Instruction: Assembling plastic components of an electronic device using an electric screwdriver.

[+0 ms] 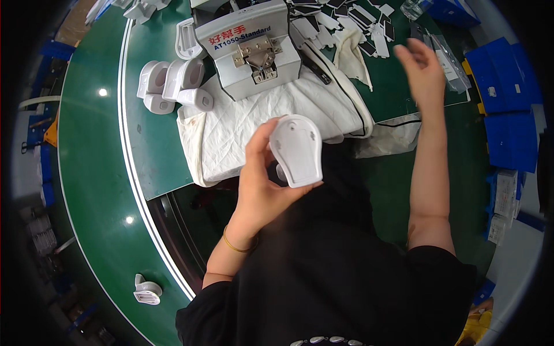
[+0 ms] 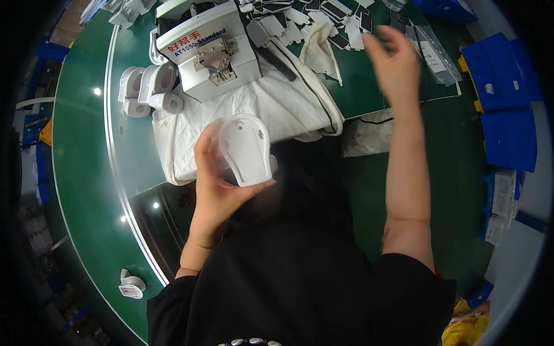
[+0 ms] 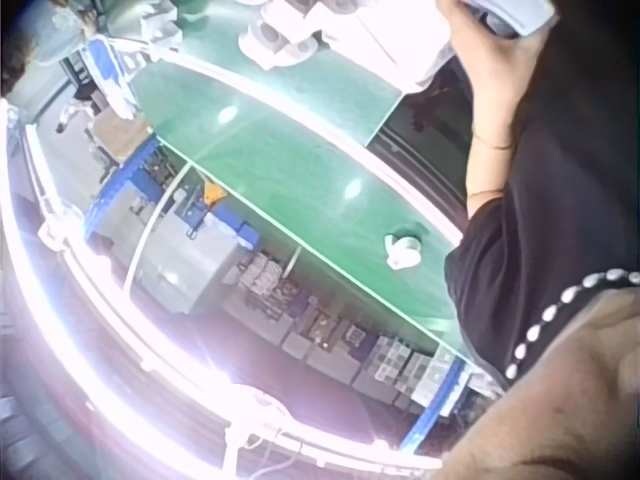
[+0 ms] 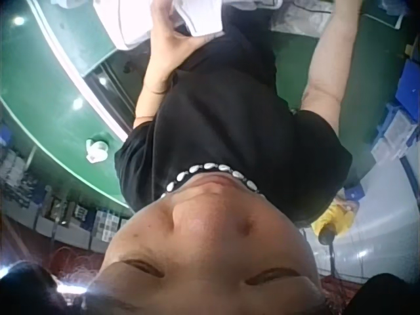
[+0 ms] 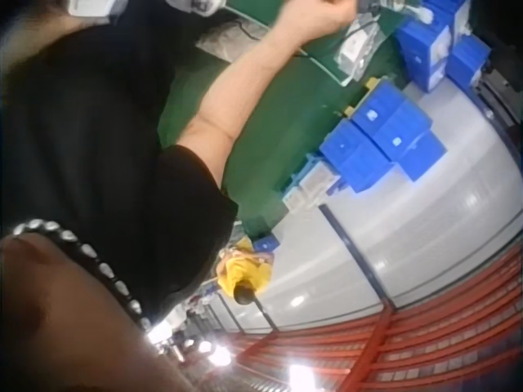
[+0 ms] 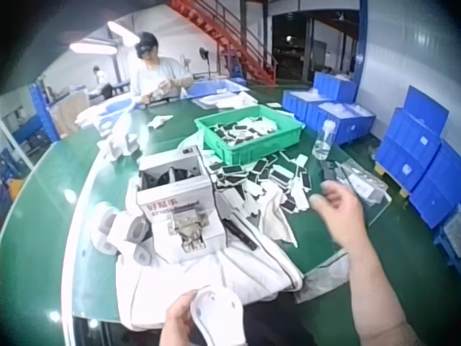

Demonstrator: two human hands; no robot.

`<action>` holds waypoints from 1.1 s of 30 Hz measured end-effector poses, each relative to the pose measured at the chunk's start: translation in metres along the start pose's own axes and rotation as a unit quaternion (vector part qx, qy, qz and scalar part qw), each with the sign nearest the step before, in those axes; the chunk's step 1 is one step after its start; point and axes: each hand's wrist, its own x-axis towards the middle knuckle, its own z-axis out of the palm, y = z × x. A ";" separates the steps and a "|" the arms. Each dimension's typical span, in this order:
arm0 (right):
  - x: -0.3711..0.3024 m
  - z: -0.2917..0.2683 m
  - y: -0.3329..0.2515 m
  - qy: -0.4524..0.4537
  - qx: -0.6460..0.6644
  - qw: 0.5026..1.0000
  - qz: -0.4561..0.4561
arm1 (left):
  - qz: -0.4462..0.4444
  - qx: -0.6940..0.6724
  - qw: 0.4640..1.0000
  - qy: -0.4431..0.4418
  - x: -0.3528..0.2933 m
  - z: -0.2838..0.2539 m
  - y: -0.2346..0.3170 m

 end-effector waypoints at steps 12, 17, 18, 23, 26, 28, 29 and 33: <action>0.067 -0.014 0.087 -0.199 0.494 0.810 0.244 | 0.027 0.182 0.983 0.017 -0.006 -0.014 -0.040; 0.036 0.010 -0.071 -0.333 0.655 0.675 -0.061 | 0.061 0.191 0.980 0.008 -0.006 -0.012 -0.040; 0.031 0.023 -0.096 -0.332 0.673 0.657 -0.075 | 0.061 0.190 0.980 0.011 -0.007 -0.012 -0.040; -0.001 0.047 -0.210 -0.233 0.561 0.793 -0.056 | 0.077 0.185 0.979 0.024 -0.008 -0.012 -0.042; -0.005 0.054 -0.224 -0.290 0.514 0.801 -0.100 | 0.077 0.180 0.980 0.031 -0.010 -0.012 -0.045; -0.009 0.053 -0.234 -0.336 0.483 0.801 -0.107 | 0.073 0.180 0.980 0.036 -0.010 -0.014 -0.045; -0.011 0.049 -0.241 -0.344 0.458 0.813 -0.104 | 0.070 0.182 0.980 0.037 -0.011 -0.015 -0.044; 0.003 0.105 -0.252 -0.267 0.509 0.759 -0.306 | 0.082 0.151 0.984 0.041 -0.008 -0.013 -0.045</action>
